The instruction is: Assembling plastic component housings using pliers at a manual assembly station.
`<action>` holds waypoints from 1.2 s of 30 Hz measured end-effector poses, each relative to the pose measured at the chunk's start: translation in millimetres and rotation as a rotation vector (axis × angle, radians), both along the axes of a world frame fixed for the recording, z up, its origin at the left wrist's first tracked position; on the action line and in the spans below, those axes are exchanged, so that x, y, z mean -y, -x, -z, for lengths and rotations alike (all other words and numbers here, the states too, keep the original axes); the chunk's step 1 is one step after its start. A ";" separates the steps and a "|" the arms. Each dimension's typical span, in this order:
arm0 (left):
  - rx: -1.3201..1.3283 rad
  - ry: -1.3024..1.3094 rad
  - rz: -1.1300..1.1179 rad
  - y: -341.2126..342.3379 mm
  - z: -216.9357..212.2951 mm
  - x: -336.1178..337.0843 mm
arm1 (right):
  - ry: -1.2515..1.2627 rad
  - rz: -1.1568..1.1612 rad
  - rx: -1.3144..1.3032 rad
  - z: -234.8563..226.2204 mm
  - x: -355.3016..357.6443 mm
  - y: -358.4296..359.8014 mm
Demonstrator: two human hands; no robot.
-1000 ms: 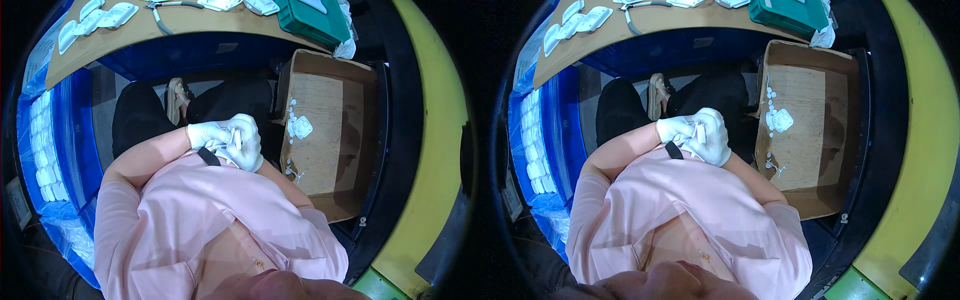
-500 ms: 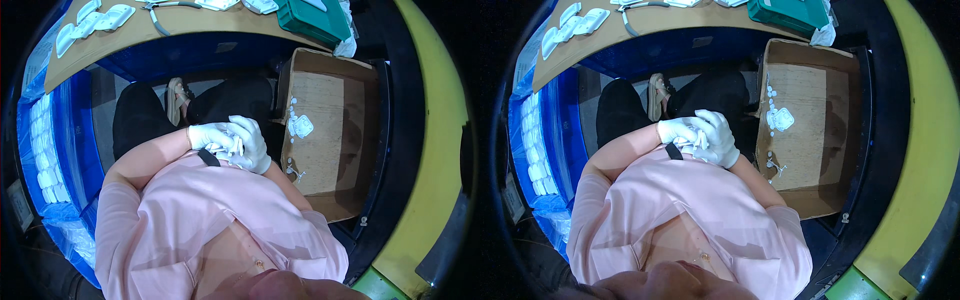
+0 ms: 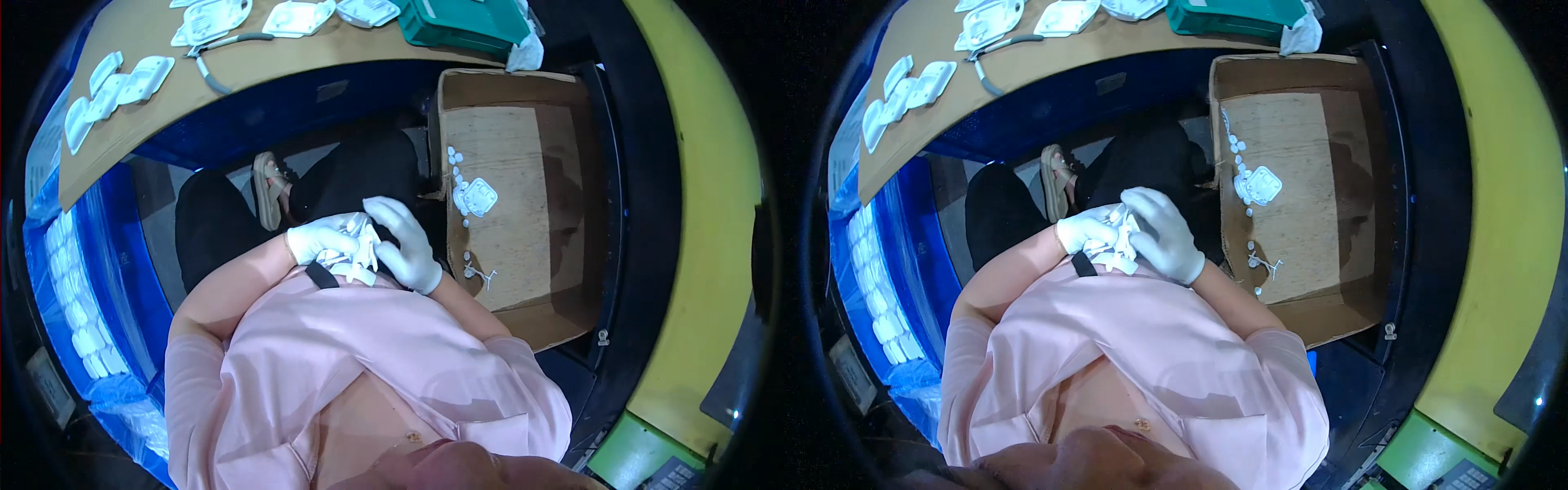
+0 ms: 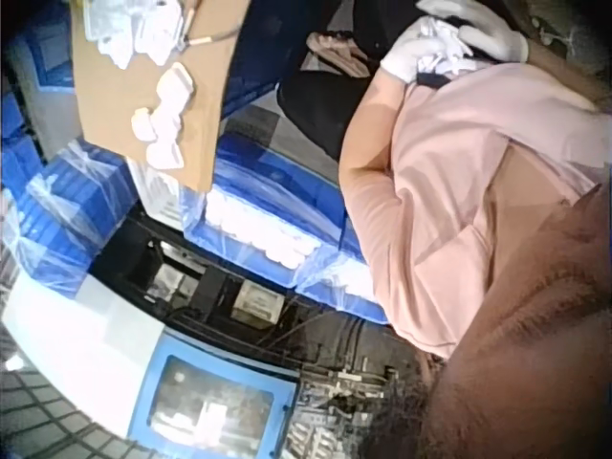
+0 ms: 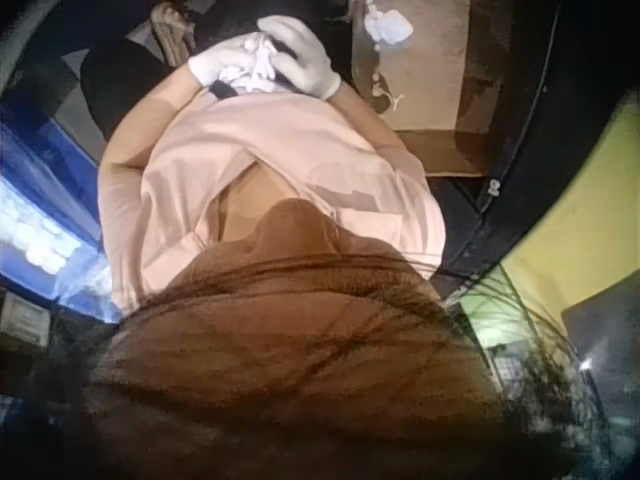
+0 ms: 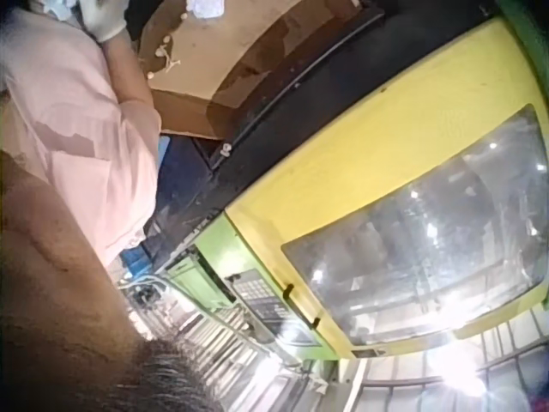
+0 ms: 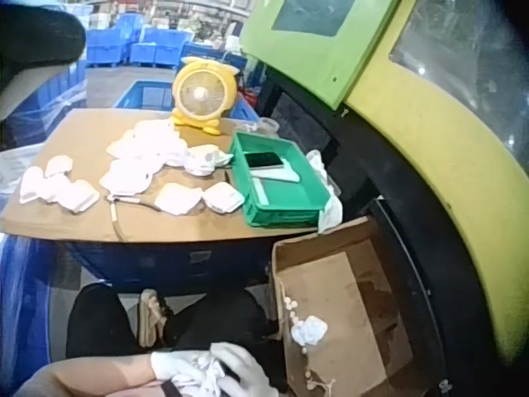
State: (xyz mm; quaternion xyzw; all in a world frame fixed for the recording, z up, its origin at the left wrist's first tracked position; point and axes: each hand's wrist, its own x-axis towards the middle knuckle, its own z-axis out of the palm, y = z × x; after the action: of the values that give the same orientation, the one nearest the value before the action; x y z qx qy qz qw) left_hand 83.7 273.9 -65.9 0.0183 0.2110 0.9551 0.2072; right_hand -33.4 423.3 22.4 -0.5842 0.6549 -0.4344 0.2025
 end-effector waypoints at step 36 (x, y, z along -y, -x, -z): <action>0.111 0.017 0.052 6.4 3.0 3.0 | -0.995 0.933 -0.160 149.3 -151.7 247.2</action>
State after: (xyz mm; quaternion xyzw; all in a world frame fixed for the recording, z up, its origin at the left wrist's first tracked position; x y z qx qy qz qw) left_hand 77.3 270.8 -68.9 -0.0308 0.2067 0.9471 0.2435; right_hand -280.6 574.9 -126.9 -0.1088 0.9726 -0.0794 0.1895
